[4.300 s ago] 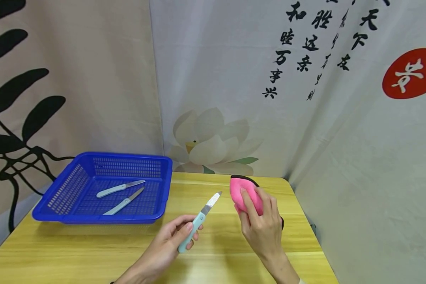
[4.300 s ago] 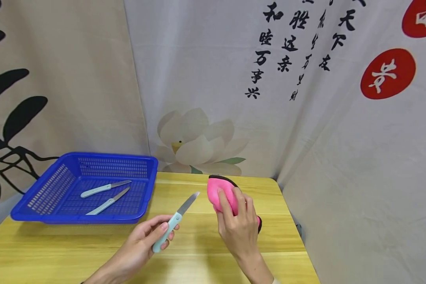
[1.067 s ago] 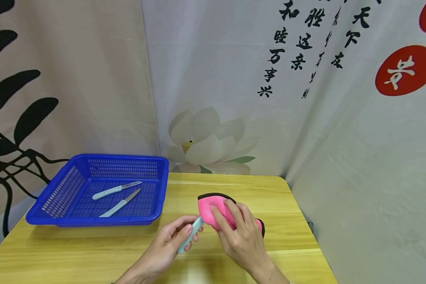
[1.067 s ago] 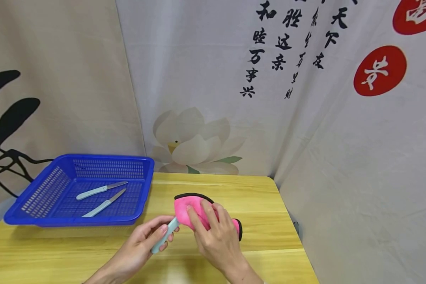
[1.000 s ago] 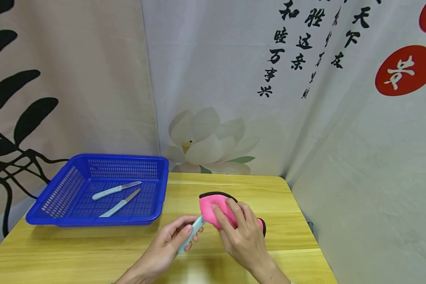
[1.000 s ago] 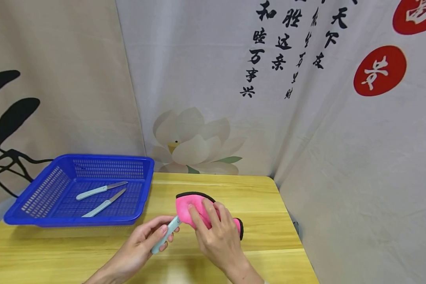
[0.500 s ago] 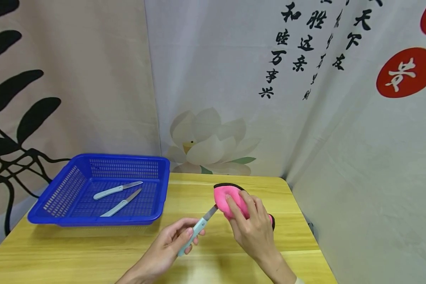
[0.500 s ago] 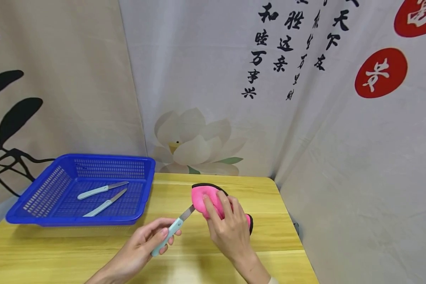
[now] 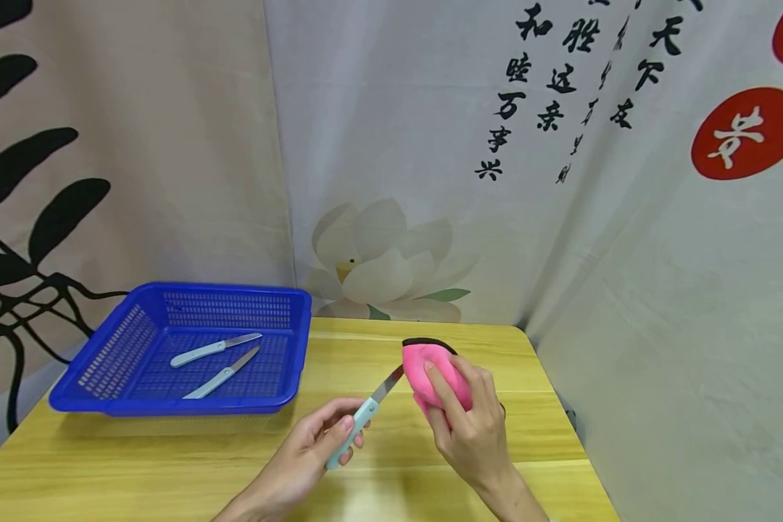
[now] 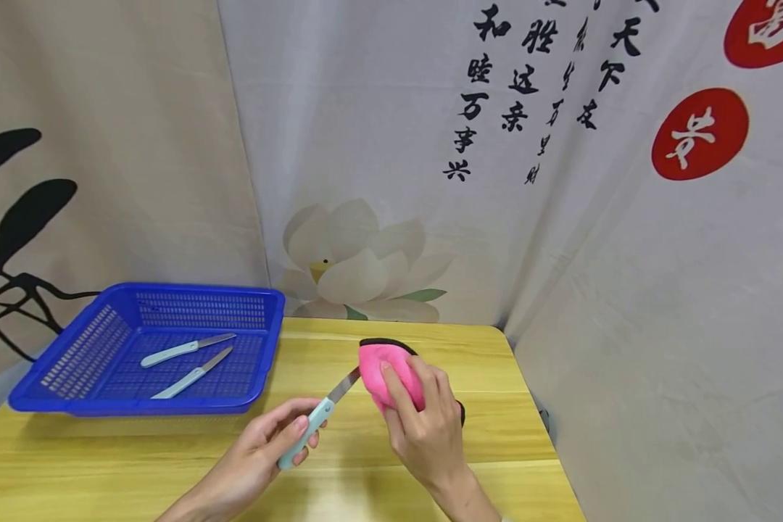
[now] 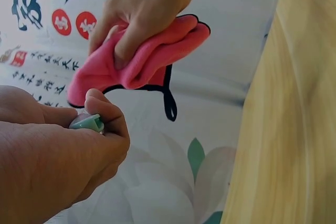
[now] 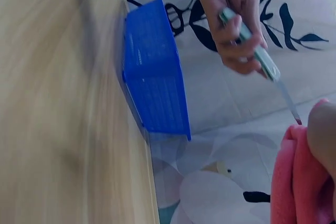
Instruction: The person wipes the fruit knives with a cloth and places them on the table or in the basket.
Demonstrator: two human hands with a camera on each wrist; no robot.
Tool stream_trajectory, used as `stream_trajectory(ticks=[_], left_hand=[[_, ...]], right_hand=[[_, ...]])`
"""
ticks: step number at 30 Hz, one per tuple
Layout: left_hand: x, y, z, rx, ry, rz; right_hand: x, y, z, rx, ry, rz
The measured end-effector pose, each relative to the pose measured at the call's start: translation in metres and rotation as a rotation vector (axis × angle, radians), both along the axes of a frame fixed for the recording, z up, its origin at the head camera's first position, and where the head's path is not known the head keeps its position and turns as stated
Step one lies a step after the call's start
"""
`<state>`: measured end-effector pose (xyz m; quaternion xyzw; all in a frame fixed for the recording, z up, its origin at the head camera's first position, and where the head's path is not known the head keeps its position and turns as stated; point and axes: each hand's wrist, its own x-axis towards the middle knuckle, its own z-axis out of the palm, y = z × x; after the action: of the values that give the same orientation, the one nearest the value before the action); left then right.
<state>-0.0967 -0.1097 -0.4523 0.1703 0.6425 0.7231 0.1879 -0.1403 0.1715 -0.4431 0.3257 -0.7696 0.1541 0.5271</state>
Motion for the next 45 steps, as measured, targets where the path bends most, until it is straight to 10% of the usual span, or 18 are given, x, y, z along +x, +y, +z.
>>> stream_trajectory(ticks=[7, 16, 45], left_hand=[[0.000, 0.001, 0.001, -0.014, 0.007, 0.015], [0.000, 0.005, 0.002, 0.018, 0.045, -0.003], [0.000, 0.001, -0.001, 0.003, 0.049, -0.021]], right_hand=[[0.011, -0.020, 0.003, 0.109, 0.119, 0.090], [0.018, -0.031, -0.006, 0.194, 0.066, 0.033], [-0.007, -0.015, -0.008, 0.115, 0.045, -0.090]])
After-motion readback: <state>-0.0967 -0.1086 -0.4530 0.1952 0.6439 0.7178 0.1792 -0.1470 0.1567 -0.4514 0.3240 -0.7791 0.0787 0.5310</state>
